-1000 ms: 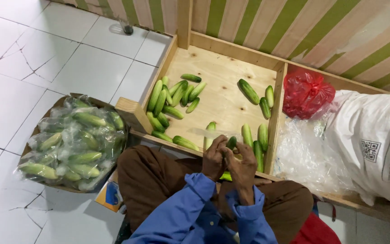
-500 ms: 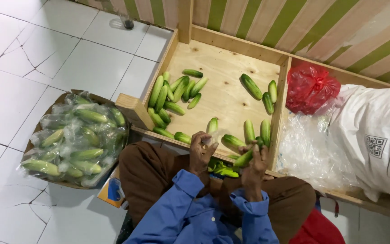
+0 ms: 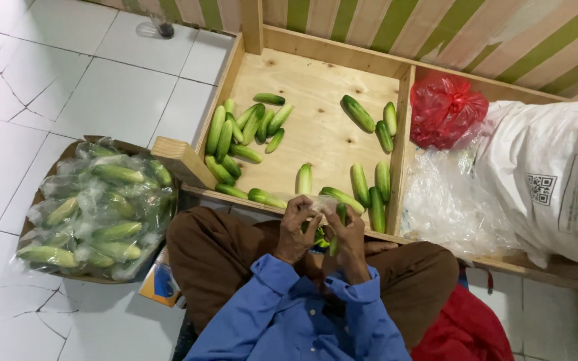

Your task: Wrapping individual cucumbers in plastic film and placing them into a container

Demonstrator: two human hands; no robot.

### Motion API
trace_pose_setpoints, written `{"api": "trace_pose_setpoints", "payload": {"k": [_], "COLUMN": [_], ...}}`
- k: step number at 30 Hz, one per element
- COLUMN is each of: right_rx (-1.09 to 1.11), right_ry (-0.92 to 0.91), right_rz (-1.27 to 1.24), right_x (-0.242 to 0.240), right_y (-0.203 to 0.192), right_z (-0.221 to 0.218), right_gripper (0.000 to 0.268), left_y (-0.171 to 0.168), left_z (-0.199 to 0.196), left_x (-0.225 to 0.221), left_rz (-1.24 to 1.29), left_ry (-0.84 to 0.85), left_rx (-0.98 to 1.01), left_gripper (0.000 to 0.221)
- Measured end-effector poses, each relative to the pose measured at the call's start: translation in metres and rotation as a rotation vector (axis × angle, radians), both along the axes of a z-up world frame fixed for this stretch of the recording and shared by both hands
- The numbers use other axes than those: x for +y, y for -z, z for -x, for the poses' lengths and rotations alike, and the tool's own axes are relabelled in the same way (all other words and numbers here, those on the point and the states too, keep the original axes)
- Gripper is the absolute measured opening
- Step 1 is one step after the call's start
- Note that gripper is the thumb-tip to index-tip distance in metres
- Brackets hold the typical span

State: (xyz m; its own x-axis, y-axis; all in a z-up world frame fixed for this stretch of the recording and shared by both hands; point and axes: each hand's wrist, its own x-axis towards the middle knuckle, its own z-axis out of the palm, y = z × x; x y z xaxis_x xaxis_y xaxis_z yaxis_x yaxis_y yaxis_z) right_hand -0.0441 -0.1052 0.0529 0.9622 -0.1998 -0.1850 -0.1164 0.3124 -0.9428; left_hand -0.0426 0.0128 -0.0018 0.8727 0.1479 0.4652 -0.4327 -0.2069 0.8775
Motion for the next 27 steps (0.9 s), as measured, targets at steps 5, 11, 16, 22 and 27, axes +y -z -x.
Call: {"api": "trace_pose_setpoints", "payload": {"k": [5,11,16,22,27], "right_rx": [0.041,0.029,0.039,0.103,0.117], "right_ry": [0.034,0.073,0.036,0.008,0.096], "right_rz": [-0.018,-0.010,0.426,0.680,0.903], "right_x": [-0.004,-0.012,-0.016,0.011,0.009], "right_y": [0.022,0.038,0.023,0.013,0.013], "right_z": [-0.001,-0.005,0.003,0.018,0.010], "right_gripper": [0.022,0.023,0.044,0.048,0.049], "left_y": [0.003,-0.020,0.012,0.001,-0.007], "left_z": [0.000,-0.003,-0.003,0.007,0.009], "left_x": [0.010,0.022,0.019,-0.003,-0.006], "left_rz": [-0.206,-0.182,0.204,0.006,-0.174], "left_ry": [0.101,0.112,0.059,-0.186,-0.144], "left_rx": [0.037,0.155,0.458,0.493,0.186], "left_gripper": [0.004,0.006,0.021,0.012,0.015]}}
